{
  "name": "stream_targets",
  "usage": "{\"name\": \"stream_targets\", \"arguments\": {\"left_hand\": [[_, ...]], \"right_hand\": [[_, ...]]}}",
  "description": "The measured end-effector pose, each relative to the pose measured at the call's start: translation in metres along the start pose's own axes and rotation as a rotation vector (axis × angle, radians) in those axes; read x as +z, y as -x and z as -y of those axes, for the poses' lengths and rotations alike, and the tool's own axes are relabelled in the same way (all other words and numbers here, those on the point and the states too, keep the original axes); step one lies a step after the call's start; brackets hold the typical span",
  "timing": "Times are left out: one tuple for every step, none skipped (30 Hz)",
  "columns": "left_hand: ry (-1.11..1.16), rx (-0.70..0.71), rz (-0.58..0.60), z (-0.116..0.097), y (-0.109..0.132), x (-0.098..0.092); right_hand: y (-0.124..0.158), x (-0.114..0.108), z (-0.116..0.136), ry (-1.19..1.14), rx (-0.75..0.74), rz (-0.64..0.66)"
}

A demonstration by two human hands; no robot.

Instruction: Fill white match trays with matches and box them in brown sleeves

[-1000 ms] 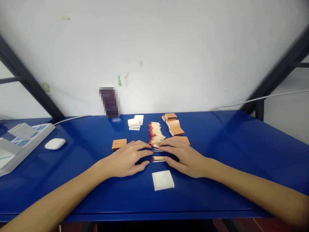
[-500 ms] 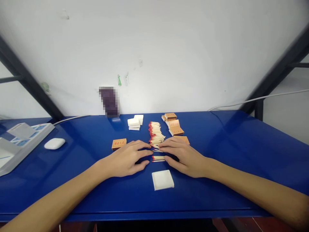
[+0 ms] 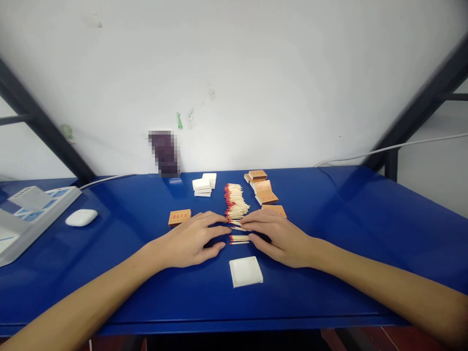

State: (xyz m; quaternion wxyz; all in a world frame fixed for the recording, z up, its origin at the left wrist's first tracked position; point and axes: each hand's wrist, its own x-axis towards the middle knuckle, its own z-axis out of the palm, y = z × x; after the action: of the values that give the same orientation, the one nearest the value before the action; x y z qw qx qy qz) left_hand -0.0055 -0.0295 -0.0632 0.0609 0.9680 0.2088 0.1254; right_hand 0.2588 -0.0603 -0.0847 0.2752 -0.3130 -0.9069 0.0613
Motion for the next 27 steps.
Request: {"name": "stream_targets", "arguments": {"left_hand": [[-0.003, 0.001, 0.002, 0.0002, 0.0002, 0.0001], [-0.006, 0.0, 0.006, 0.0004, 0.0005, 0.0003], [-0.01, -0.002, 0.008, 0.0005, 0.0007, 0.0004], [-0.012, -0.004, 0.009, 0.0005, 0.0009, 0.0005], [-0.013, -0.006, 0.008, 0.0004, 0.001, 0.0005], [-0.013, -0.006, 0.007, 0.0003, 0.001, 0.0004], [-0.012, -0.007, 0.007, 0.0001, 0.0008, 0.0003], [-0.011, -0.007, 0.007, 0.0, 0.0006, 0.0001], [-0.011, -0.007, 0.009, -0.0002, 0.0004, -0.0001], [-0.012, -0.009, 0.01, -0.0003, 0.0002, -0.0003], [-0.016, -0.01, 0.013, -0.0004, 0.0, -0.0004], [-0.02, -0.012, 0.015, -0.0004, -0.0001, -0.0004], [-0.025, -0.014, 0.016, -0.0004, -0.0002, -0.0003], [-0.029, -0.013, 0.018, -0.0003, -0.0001, -0.0003], [-0.032, -0.013, 0.02, -0.0002, -0.0001, -0.0002], [-0.034, -0.011, 0.02, 0.0, 0.0001, -0.0001], [-0.035, -0.009, 0.021, 0.0001, 0.0002, -0.0001], [-0.036, -0.008, 0.021, 0.0002, 0.0004, 0.0], [-0.036, -0.007, 0.02, 0.0003, 0.0006, 0.0], [-0.036, -0.007, 0.018, 0.0004, 0.0007, 0.0001], [-0.035, -0.007, 0.018, 0.0004, 0.0007, 0.0001], [-0.033, -0.009, 0.019, 0.0004, 0.0007, 0.0001], [-0.03, -0.011, 0.022, 0.0004, 0.0006, 0.0001], [-0.027, -0.013, 0.024, 0.0003, 0.0004, 0.0001], [-0.023, -0.016, 0.025, 0.0002, 0.0001, 0.0], [-0.02, -0.019, 0.024, 0.0, -0.0001, -0.0001], [-0.017, -0.02, 0.021, -0.0001, -0.0003, -0.0003]], "right_hand": [[0.0004, 0.0007, -0.0004, -0.004, 0.008, 0.001], [0.0007, 0.0012, -0.0008, -0.007, 0.014, 0.003], [0.0009, 0.0017, -0.0011, -0.008, 0.018, 0.004], [0.0011, 0.0019, -0.0013, -0.009, 0.02, 0.004], [0.0012, 0.002, -0.0015, -0.009, 0.021, 0.005], [0.0013, 0.002, -0.0016, -0.009, 0.021, 0.005], [0.0013, 0.0018, -0.0015, -0.009, 0.02, 0.007], [0.0012, 0.0016, -0.0014, -0.009, 0.02, 0.009], [0.0011, 0.0012, -0.0011, -0.009, 0.02, 0.009], [0.0009, 0.0009, -0.0007, -0.009, 0.021, 0.009], [0.0007, 0.0006, -0.0003, -0.009, 0.022, 0.007], [0.0005, 0.0004, 0.0001, -0.009, 0.022, 0.005], [0.0004, 0.0002, 0.0005, -0.01, 0.022, 0.005], [0.0003, 0.0001, 0.0008, -0.011, 0.022, 0.005], [0.0003, 0.0, 0.001, -0.012, 0.021, 0.007], [0.0003, -0.0001, 0.001, -0.013, 0.021, 0.009], [0.0003, -0.0002, 0.0011, -0.014, 0.022, 0.01], [0.0003, -0.0004, 0.0011, -0.016, 0.024, 0.012], [0.0001, -0.0006, 0.0011, -0.019, 0.025, 0.014], [-0.0001, -0.0009, 0.0012, -0.02, 0.024, 0.015], [-0.0004, -0.0012, 0.0014, -0.02, 0.022, 0.019], [-0.0009, -0.0016, 0.0017, -0.02, 0.019, 0.023], [-0.0014, -0.002, 0.0021, -0.018, 0.016, 0.027], [-0.0018, -0.0025, 0.0025, -0.016, 0.013, 0.029], [-0.0023, -0.003, 0.003, -0.014, 0.01, 0.029], [-0.0026, -0.0034, 0.0034, -0.013, 0.008, 0.027], [-0.0029, -0.0038, 0.0038, -0.012, 0.005, 0.024]]}}
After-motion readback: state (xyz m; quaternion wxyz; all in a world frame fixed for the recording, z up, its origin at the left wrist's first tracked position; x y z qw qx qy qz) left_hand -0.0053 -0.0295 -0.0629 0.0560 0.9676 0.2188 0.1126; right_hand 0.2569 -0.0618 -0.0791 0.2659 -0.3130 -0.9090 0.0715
